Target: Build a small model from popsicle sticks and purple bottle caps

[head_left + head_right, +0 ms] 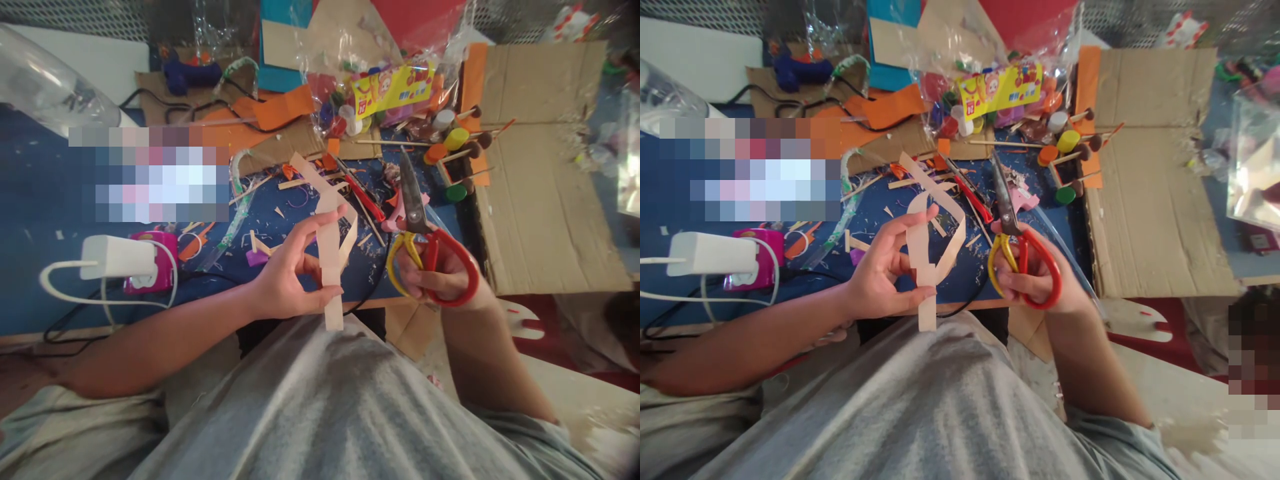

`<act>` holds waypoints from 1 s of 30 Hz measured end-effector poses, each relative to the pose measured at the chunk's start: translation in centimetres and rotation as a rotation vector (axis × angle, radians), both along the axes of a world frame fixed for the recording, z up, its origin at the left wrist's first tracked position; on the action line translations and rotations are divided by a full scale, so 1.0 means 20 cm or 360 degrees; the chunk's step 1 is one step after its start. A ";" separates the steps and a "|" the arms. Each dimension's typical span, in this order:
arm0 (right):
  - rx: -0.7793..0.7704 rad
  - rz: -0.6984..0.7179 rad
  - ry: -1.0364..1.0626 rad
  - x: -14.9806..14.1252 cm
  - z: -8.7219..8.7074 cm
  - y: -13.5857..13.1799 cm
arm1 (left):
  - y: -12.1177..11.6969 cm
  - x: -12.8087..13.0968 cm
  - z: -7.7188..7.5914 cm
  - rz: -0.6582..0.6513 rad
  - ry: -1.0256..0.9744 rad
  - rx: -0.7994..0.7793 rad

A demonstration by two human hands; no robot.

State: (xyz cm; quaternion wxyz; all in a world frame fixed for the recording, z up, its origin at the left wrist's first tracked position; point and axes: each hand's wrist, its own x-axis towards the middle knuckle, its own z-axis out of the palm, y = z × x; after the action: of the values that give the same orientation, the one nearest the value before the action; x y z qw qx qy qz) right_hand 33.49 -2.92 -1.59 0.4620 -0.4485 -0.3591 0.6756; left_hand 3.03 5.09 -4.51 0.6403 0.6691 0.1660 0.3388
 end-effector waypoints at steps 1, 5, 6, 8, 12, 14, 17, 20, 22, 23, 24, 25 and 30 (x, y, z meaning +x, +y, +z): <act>0.0010 -0.0065 0.0060 -0.08 -0.01 0.00 | 0.00 0.00 0.00 0.0006 -0.0001 0.0016; -0.0088 -0.0188 -0.0099 -0.31 -0.02 0.00 | -0.01 0.01 -0.02 0.0019 -0.0008 0.0112; -0.0095 -0.0167 -0.0125 -0.34 -0.02 0.01 | -0.01 0.01 -0.02 0.0028 0.0005 0.0129; -0.0092 -0.0113 -0.0114 -0.39 -0.02 0.02 | -0.02 0.01 -0.04 0.0049 0.0034 0.0150; -0.0099 -0.0094 -0.0182 -0.42 -0.03 0.03 | -0.03 0.02 -0.06 0.0094 0.0054 0.0165; -0.0041 -0.0128 -0.0272 -0.40 -0.02 0.04 | -0.03 0.03 -0.07 0.0118 0.0059 0.0158; 0.0060 -0.0259 -0.0506 -0.34 0.00 0.07 | -0.03 0.03 -0.07 0.0169 0.0048 0.0190; 0.0176 -0.0497 -0.0866 -0.24 -0.03 0.12 | -0.02 0.02 -0.07 0.0223 -0.0008 0.0311; 0.0245 -0.0583 -0.0998 -0.18 -0.07 0.16 | -0.01 0.02 -0.07 0.0253 0.0042 0.0377; 0.0282 -0.0599 -0.1053 -0.16 -0.09 0.17 | -0.01 0.02 -0.06 0.0266 0.0086 0.0401; 0.0329 -0.0604 -0.1110 -0.13 -0.11 0.18 | -0.01 0.01 -0.04 0.0279 0.0121 0.0432; 0.0381 -0.0605 -0.1167 -0.12 -0.13 0.19 | -0.01 0.01 -0.02 0.0295 0.0135 0.0475; 0.0535 -0.0452 -0.1406 -0.09 -0.16 0.17 | -0.06 -0.01 0.12 0.0288 0.0141 0.0733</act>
State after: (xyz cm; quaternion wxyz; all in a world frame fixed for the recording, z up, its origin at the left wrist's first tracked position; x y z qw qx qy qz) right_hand 31.78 0.43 -4.74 0.4190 -0.6559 -0.5600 0.2840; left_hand 2.75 3.92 -2.01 0.4302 0.7939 0.1716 0.3938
